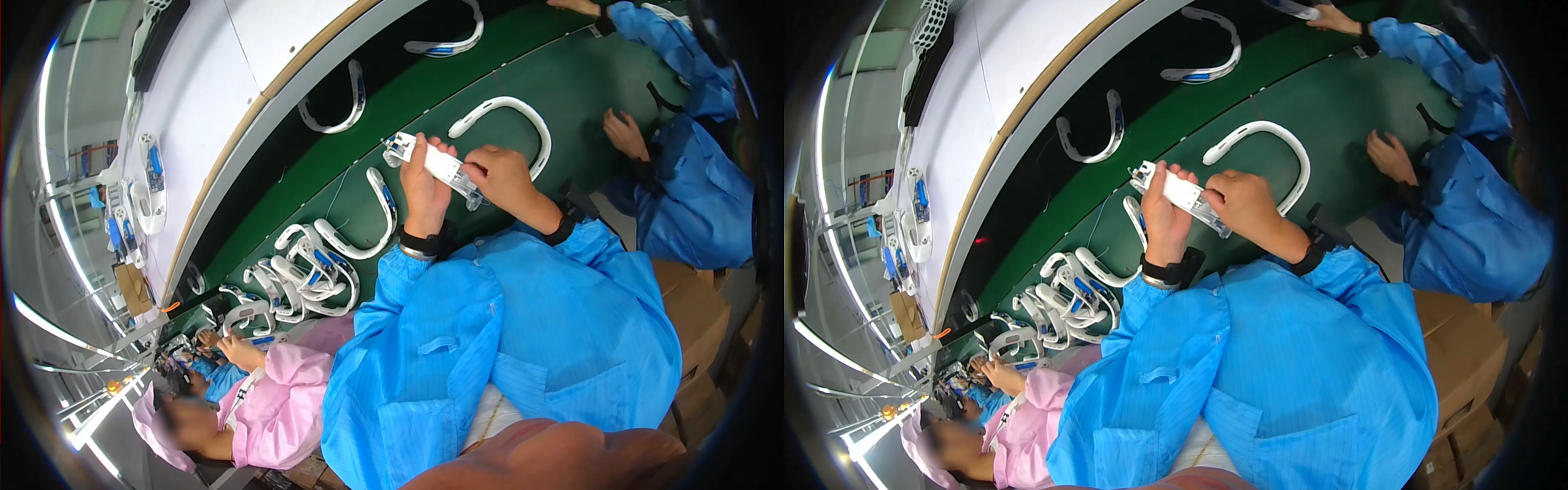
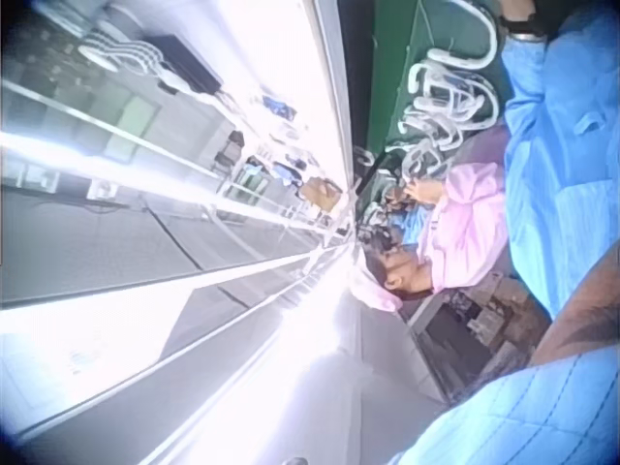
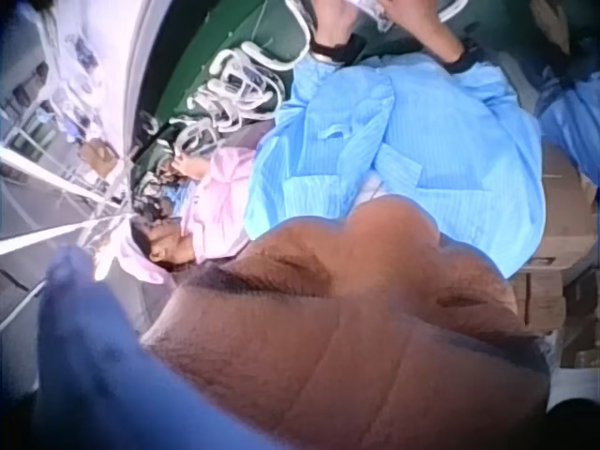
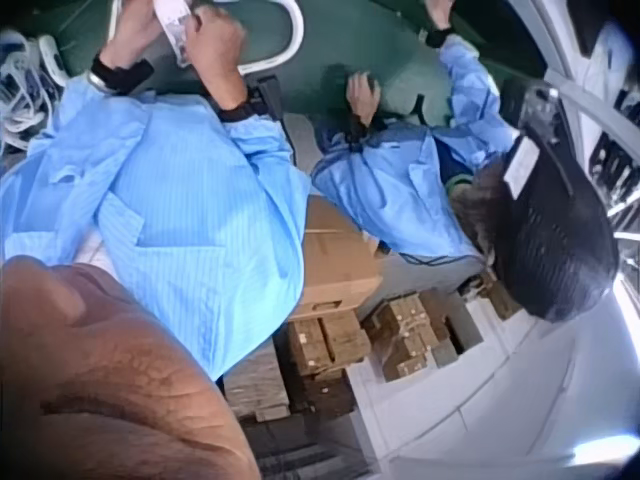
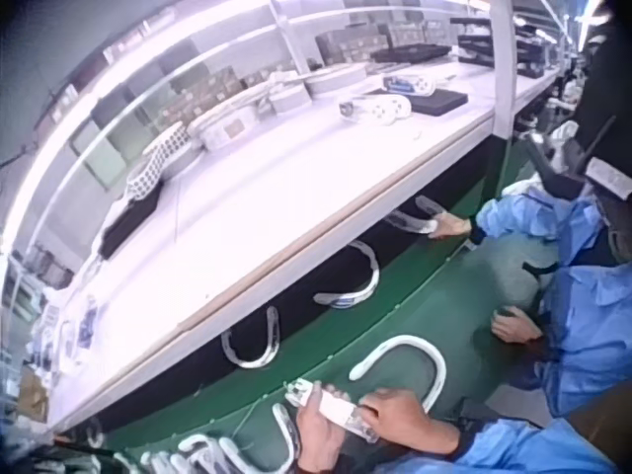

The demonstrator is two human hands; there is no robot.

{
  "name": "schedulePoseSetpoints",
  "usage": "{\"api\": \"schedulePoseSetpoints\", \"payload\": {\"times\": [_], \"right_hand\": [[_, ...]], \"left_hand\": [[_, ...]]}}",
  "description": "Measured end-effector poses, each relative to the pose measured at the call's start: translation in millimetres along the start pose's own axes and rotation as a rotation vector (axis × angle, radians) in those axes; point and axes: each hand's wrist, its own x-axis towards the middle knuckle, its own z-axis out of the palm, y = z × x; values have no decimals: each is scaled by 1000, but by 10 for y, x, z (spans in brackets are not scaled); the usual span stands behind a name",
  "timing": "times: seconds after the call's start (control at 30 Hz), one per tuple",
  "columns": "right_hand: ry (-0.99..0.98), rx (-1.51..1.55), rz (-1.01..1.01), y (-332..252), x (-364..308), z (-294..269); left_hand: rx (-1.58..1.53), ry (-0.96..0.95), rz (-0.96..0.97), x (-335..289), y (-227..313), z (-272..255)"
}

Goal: Assembling electronic components on a factory line.

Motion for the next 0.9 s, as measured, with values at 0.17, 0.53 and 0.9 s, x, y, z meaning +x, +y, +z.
{"api": "schedulePoseSetpoints", "payload": {"times": [0.17, 0.53, 0.9], "right_hand": [[-30, 39, 72, 15, 40, -11], [85, 103, -61, 29, -25, 46], [159, 192, -210, 41, 9, 44]], "left_hand": [[22, -14, 14, 32, -36, 47], [-91, 108, 3, 146, -32, 37], [-128, 11, 4, 140, -1, -49]]}}
